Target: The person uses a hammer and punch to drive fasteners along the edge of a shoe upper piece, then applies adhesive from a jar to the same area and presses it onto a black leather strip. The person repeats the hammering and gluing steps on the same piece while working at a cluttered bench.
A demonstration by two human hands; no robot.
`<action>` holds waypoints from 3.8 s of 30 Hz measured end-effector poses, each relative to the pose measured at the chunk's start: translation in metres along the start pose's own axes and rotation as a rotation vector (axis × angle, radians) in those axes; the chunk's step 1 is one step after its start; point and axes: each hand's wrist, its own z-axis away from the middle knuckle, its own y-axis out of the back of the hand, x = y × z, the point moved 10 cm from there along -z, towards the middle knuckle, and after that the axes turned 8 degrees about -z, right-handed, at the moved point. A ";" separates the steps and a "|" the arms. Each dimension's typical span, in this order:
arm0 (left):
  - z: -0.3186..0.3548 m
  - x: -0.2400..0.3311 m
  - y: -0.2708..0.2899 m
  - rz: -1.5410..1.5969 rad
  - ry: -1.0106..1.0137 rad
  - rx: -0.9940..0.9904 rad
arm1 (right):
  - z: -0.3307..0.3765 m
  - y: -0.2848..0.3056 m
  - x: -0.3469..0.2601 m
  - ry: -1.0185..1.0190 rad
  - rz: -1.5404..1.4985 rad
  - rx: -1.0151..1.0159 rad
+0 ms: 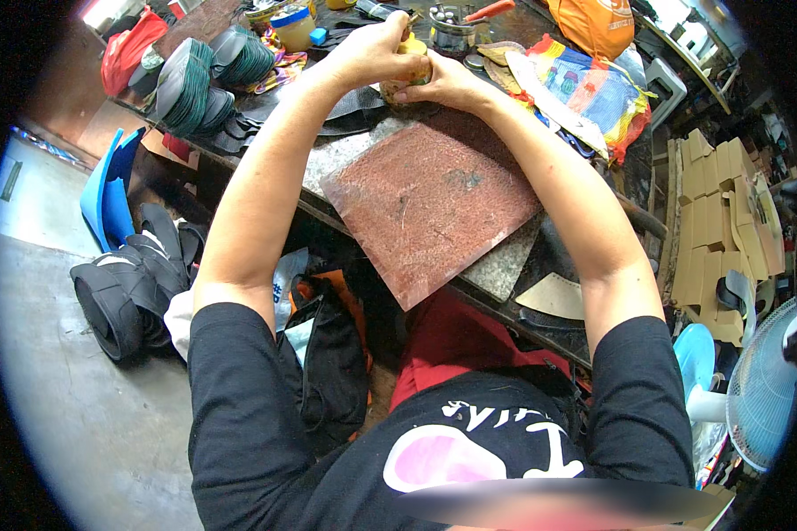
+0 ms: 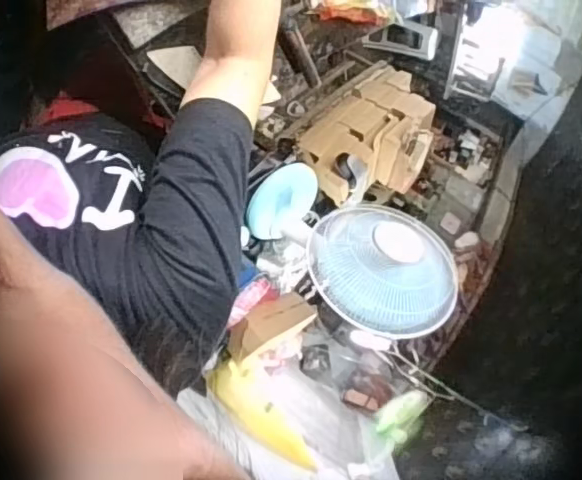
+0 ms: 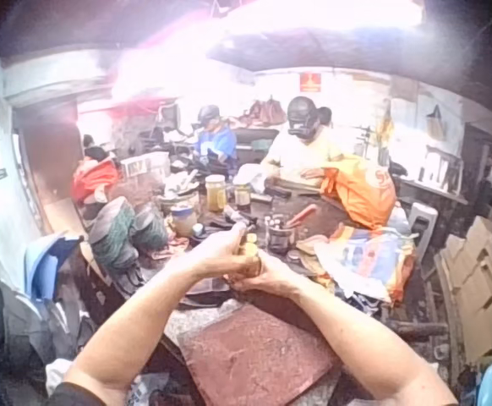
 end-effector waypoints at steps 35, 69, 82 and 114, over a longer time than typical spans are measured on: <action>0.027 -0.045 0.007 0.381 0.585 0.192 | -0.005 0.033 -0.071 0.185 1.060 0.147; 0.059 0.024 0.042 -0.044 0.385 0.460 | 0.053 0.155 0.081 -0.175 0.858 0.443; 0.112 0.118 0.012 0.164 0.146 0.238 | 0.019 0.166 0.111 -0.544 0.835 0.433; 0.106 0.097 -0.028 0.242 0.329 0.077 | 0.168 0.040 -0.023 -0.062 0.455 -0.093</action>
